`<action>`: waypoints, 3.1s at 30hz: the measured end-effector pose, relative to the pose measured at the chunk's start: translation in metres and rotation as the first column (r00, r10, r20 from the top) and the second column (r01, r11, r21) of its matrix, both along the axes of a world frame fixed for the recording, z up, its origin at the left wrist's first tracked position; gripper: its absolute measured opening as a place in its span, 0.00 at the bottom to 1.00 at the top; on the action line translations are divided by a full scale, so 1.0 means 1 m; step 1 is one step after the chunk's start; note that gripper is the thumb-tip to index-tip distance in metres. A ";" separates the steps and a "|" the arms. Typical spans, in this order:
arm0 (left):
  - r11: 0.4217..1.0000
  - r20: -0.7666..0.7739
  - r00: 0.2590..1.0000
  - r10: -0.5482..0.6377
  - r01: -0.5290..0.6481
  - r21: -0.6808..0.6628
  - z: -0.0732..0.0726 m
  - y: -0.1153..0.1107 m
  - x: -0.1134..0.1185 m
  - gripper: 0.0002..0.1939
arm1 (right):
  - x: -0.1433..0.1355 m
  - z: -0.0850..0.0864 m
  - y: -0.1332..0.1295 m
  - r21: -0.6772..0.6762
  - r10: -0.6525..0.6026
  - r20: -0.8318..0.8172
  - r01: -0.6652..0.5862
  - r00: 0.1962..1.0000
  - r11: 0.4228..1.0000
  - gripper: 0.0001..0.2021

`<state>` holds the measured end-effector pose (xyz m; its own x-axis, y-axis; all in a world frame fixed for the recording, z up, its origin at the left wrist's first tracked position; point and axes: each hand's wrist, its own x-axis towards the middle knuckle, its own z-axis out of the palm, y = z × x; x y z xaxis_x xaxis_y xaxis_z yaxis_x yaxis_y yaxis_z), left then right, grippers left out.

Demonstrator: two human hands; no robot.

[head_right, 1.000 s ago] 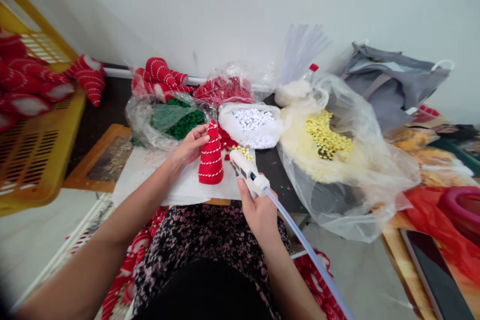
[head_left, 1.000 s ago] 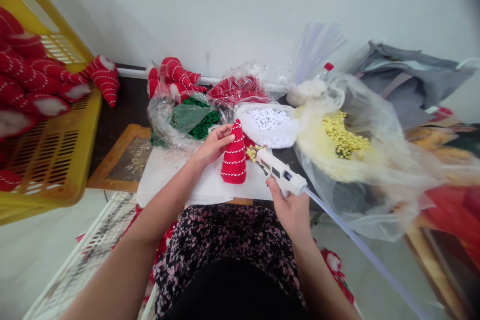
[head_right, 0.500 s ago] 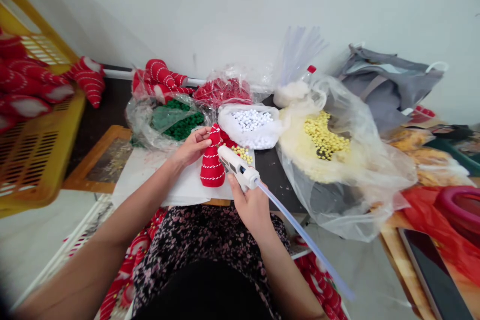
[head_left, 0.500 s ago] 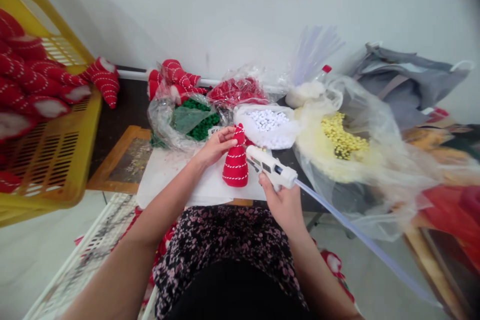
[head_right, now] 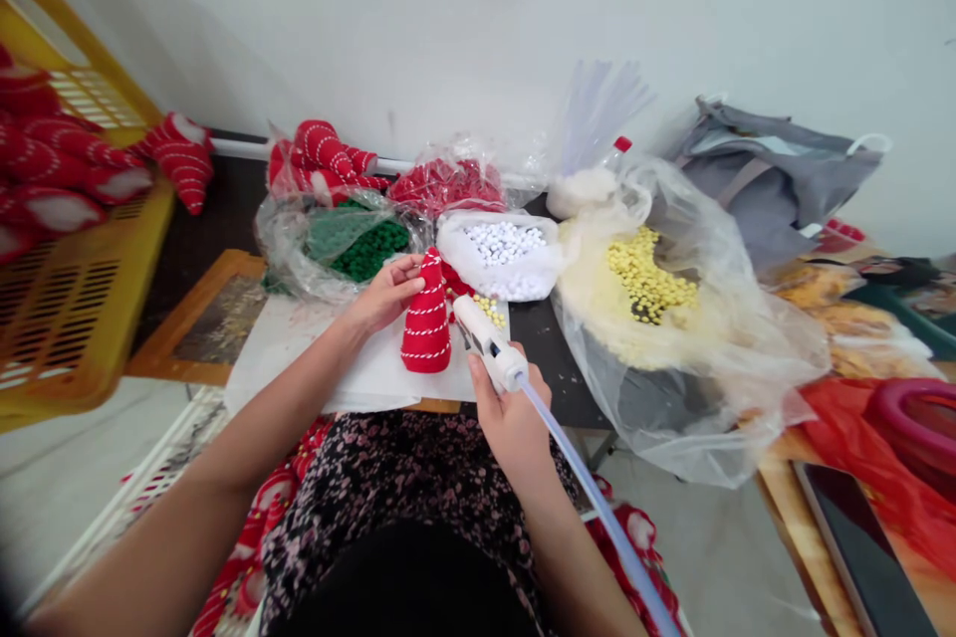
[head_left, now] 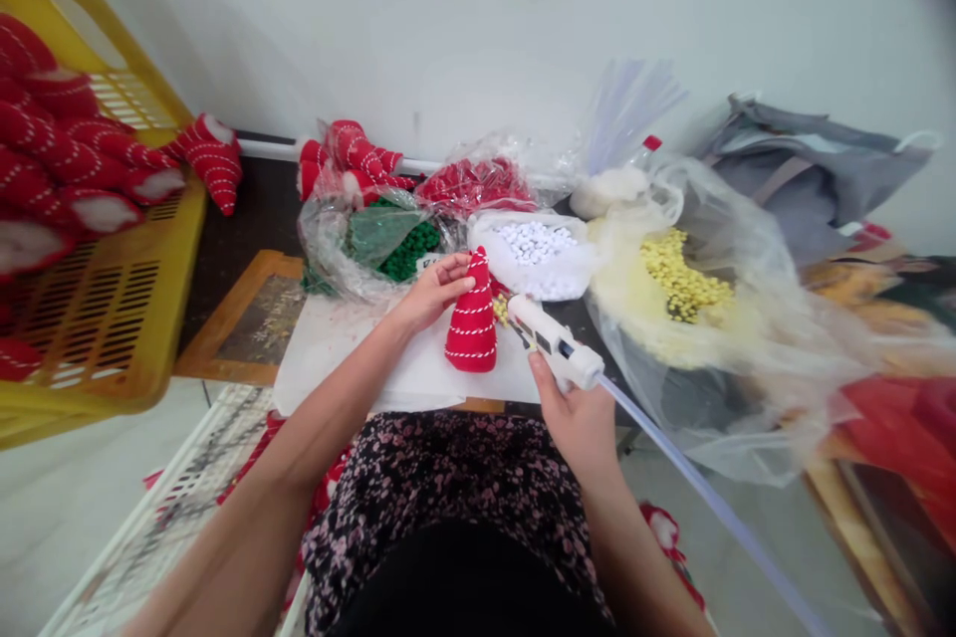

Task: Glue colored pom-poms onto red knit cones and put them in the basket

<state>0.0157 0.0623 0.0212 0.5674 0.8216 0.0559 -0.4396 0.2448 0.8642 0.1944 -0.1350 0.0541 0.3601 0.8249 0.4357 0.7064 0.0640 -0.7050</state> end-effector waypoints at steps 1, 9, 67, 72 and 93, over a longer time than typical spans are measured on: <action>1.000 -0.002 1.000 0.003 -0.003 -0.002 0.000 0.000 0.000 0.29 | 0.000 0.003 0.000 0.007 0.001 -0.006 -0.001 1.000 1.000 0.17; 0.999 -0.008 1.000 -0.008 0.008 0.043 -0.003 0.002 0.001 0.28 | -0.009 0.023 0.021 0.091 0.106 -0.044 -0.101 0.993 0.991 0.17; 0.969 -0.021 0.975 0.220 -0.220 -0.110 0.010 0.002 -0.006 0.26 | 0.090 -0.006 0.011 -0.665 0.097 0.364 0.186 0.926 0.723 0.25; 0.966 -0.028 0.975 0.221 -0.223 -0.129 0.011 0.001 -0.006 0.26 | 0.087 0.010 0.046 -0.570 0.174 0.351 0.062 0.920 0.819 0.10; 0.964 -0.044 0.984 0.174 -0.179 -0.195 0.003 0.002 -0.004 0.27 | 0.045 0.016 0.103 -0.173 0.366 -0.286 -0.424 0.885 0.889 0.11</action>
